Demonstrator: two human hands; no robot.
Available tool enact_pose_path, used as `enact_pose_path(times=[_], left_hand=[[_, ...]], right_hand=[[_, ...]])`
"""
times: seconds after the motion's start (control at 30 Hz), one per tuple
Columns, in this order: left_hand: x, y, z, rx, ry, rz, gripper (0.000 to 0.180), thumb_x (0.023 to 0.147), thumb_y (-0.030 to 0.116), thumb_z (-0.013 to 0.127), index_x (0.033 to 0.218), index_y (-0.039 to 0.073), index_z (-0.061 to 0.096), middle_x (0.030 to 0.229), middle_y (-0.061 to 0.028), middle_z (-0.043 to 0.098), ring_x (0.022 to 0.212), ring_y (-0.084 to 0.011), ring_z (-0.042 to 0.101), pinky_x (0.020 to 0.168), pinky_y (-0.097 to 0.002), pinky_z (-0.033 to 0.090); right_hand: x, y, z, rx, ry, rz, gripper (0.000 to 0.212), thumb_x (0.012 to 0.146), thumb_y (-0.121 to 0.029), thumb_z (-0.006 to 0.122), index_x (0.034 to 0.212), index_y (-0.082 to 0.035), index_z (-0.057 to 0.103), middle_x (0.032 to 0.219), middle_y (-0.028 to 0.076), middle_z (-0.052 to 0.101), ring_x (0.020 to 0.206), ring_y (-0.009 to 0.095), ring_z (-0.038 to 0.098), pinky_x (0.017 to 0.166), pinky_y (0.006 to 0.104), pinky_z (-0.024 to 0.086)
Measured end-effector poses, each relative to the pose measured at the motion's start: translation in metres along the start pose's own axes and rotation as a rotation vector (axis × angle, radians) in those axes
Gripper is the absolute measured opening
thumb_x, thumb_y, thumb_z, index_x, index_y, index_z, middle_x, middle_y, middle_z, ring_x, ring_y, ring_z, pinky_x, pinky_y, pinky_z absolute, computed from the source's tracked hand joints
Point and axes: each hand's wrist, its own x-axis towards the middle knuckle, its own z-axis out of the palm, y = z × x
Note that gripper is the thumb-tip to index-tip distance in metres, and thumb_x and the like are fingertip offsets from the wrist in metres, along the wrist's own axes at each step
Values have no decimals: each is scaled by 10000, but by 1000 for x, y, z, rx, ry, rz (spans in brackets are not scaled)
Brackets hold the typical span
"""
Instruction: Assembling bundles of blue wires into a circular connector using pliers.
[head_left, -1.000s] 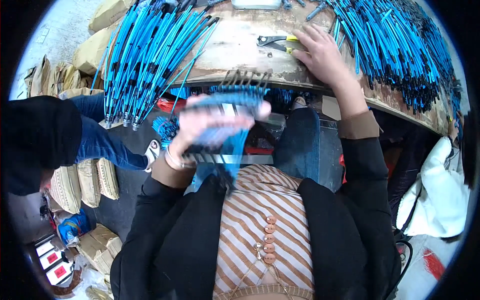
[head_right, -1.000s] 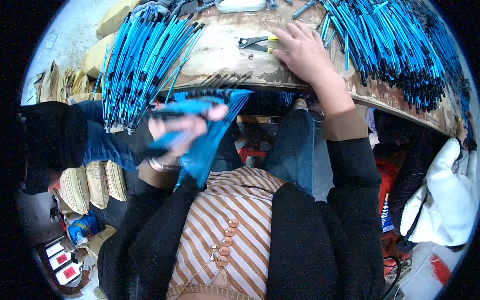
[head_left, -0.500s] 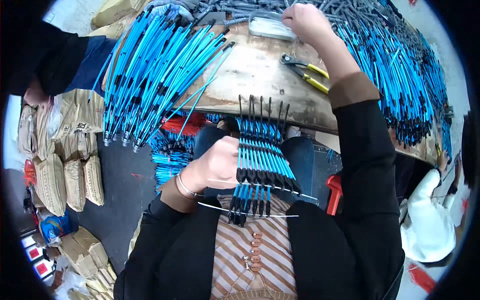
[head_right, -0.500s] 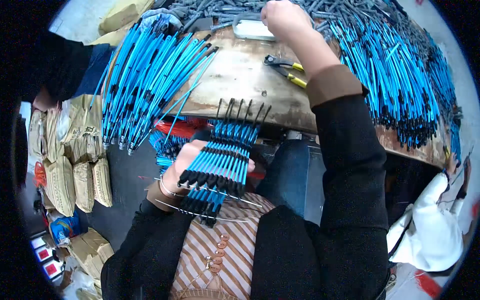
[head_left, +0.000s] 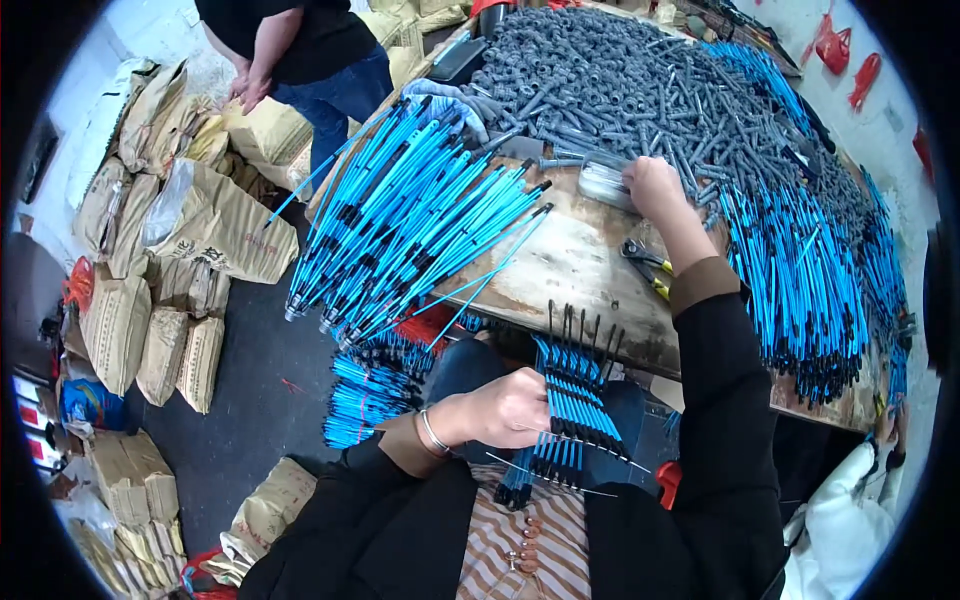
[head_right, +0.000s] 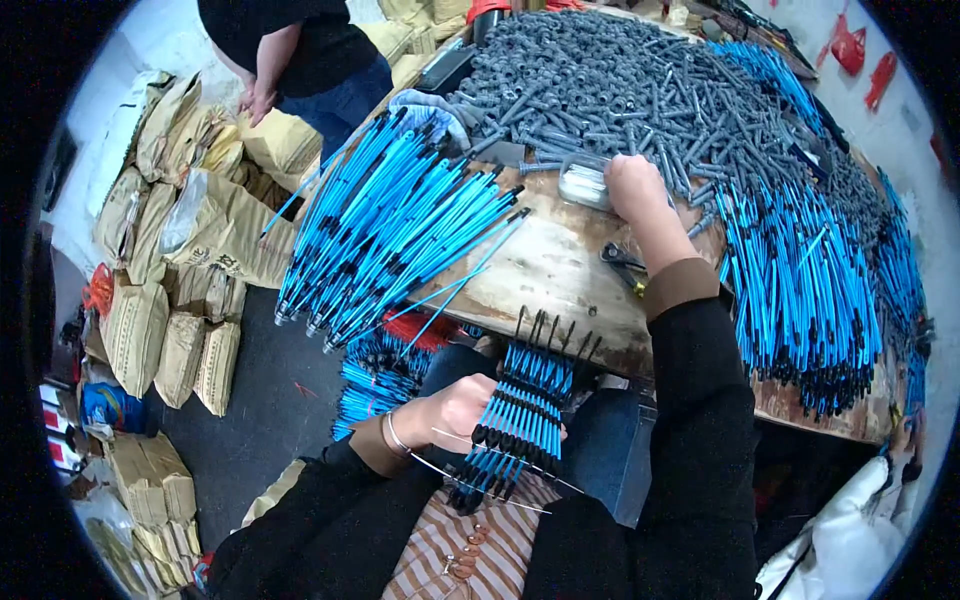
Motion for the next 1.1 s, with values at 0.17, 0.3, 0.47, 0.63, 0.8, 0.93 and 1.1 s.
enact_pose_path(times=[0.17, 0.3, 0.47, 0.63, 0.8, 0.93, 1.1], left_hand=[[7, 1, 2, -63, 83, 23, 177, 813, 85, 535, 936, -1, 631, 996, -147, 631, 728, -302, 572, 652, -338, 460], [3, 0, 4, -192, 113, -6, 178, 731, 30, 566, 896, 16, 630, 938, -150, 615, 601, -314, 484, 568, -347, 395], [4, -4, 3, -154, 79, -40, 207, 734, 38, 579, 926, 4, 650, 959, -154, 638, 643, -299, 558, 597, -338, 439], [6, -6, 8, -137, 70, -70, 215, 731, 32, 582, 930, -1, 657, 953, -149, 651, 678, -293, 601, 612, -336, 466], [10, 1, 9, -155, 78, -113, 216, 723, 18, 583, 925, -2, 660, 945, -140, 658, 687, -289, 616, 613, -336, 478], [10, 3, 9, -176, 90, -135, 214, 720, 10, 584, 920, -3, 659, 943, -137, 659, 680, -287, 615, 607, -335, 479], [8, -4, 8, -153, 90, -71, 211, 722, 10, 584, 921, -2, 654, 934, -133, 659, 673, -285, 611, 603, -332, 477]], right_hand=[[-47, -15, -45, 206, 271, -80, 134, 757, -91, 588, 832, -14, 666, 781, 147, 658, 609, 346, 580, 573, 386, 466], [-145, -29, -68, 419, 115, -54, 151, 759, -50, 602, 886, -15, 676, 790, 132, 651, 610, 309, 578, 568, 358, 457], [-229, -25, -66, 456, -79, 9, 185, 760, -5, 607, 928, -19, 683, 770, 114, 626, 590, 270, 561, 556, 336, 447], [-250, -27, -61, 308, -87, 22, 197, 768, 1, 603, 946, -22, 686, 728, 105, 593, 561, 252, 533, 547, 330, 441], [-251, -31, -61, 318, -76, 53, 207, 775, -3, 596, 962, -22, 684, 709, 104, 578, 557, 247, 522, 549, 330, 439], [-247, -33, -59, 359, -78, 48, 219, 775, 7, 587, 970, -21, 681, 714, 103, 578, 565, 244, 528, 553, 332, 442], [-244, -36, -58, 378, -91, 45, 225, 775, 16, 578, 973, -21, 680, 719, 102, 577, 576, 242, 539, 558, 332, 447]])
